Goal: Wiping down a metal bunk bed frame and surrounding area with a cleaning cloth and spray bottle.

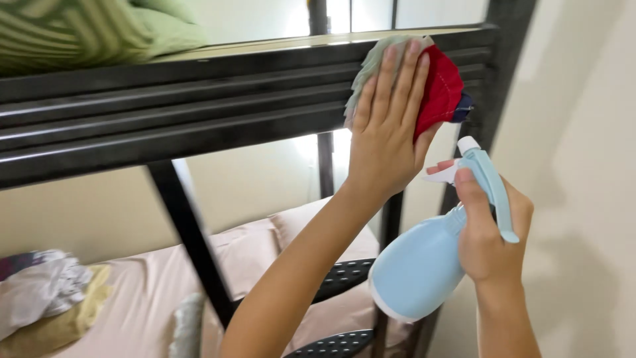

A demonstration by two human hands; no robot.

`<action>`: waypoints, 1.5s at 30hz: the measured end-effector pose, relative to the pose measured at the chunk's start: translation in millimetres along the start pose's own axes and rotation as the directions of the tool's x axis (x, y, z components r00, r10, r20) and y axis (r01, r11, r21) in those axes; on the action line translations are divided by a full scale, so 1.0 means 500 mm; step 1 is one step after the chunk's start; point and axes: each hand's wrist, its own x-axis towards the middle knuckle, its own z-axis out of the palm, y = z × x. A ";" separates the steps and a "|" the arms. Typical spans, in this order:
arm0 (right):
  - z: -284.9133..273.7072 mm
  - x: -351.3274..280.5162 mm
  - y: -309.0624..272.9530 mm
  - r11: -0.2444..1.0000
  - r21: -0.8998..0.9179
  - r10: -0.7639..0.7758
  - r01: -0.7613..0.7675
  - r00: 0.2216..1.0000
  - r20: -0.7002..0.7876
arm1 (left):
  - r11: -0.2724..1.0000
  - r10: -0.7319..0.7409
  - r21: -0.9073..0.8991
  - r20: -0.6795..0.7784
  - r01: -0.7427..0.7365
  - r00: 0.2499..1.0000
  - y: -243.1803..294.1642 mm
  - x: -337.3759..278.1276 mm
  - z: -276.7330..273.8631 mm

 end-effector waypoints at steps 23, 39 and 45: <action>-0.119 0.001 0.036 0.998 -0.054 0.031 -0.021 0.983 0.179 | 0.896 -0.044 0.412 -0.289 0.165 0.956 -0.106 -0.102 -0.061; 0.078 -0.128 -0.028 0.991 0.125 -0.008 -0.045 0.920 0.391 | 0.729 -0.565 0.208 -0.354 0.652 0.745 -0.138 -0.439 -0.217; 0.127 -0.230 0.017 0.990 0.138 -0.041 -0.037 0.852 0.521 | 0.733 -0.635 0.111 -0.243 0.671 0.733 -0.073 -0.756 -0.172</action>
